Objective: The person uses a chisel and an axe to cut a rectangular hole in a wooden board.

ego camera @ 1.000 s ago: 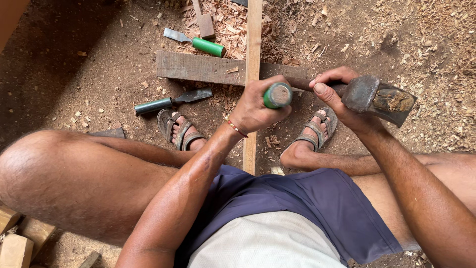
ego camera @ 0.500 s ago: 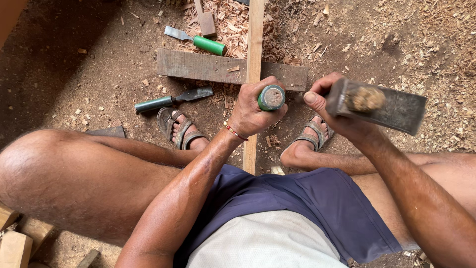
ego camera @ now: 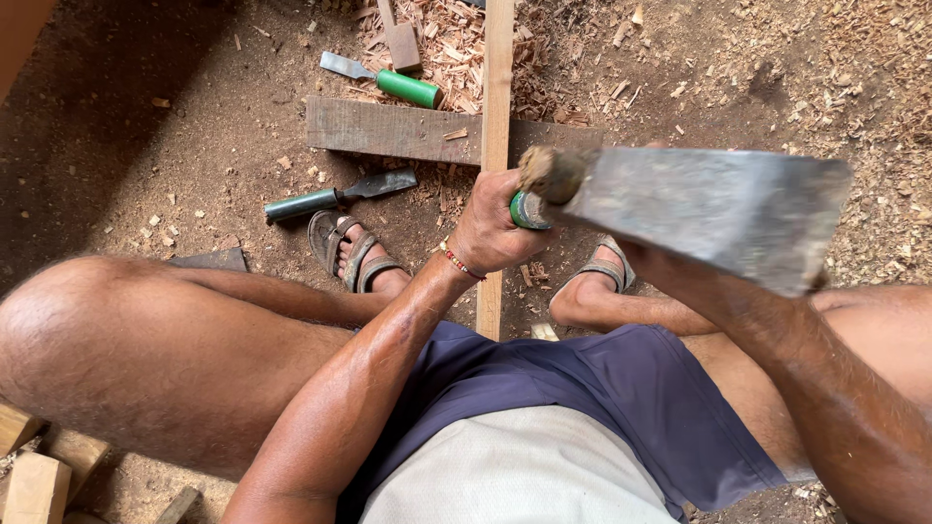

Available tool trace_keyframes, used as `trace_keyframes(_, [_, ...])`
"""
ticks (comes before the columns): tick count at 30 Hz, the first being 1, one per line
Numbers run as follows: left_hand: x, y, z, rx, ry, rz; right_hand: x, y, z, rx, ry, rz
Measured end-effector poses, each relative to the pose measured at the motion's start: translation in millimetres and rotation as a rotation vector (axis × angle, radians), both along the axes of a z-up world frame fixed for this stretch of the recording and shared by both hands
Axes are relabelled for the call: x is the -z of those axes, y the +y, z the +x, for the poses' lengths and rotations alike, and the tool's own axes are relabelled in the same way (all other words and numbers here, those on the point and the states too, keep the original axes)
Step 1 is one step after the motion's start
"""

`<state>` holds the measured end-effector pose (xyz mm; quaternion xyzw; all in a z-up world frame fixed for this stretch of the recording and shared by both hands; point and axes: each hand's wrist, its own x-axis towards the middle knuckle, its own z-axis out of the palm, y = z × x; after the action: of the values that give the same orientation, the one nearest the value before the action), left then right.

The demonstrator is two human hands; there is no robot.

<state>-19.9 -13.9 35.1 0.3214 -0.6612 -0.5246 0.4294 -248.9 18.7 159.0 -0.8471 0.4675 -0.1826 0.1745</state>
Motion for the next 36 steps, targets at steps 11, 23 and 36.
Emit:
trace_keyframes(11, [3.4,7.6,2.7,0.045,-0.018,0.003,-5.7,1.5,3.8,0.007,-0.064,0.033])
trace_keyframes(23, [-4.0,10.6,8.7,0.039,-0.039,0.104,-37.8,-5.9,10.9,0.026,-0.149,-0.006])
trace_keyframes(36, [-21.6,13.4,25.2,0.453,-0.062,-0.012,-56.5,-3.5,7.8,-0.053,-0.349,0.094])
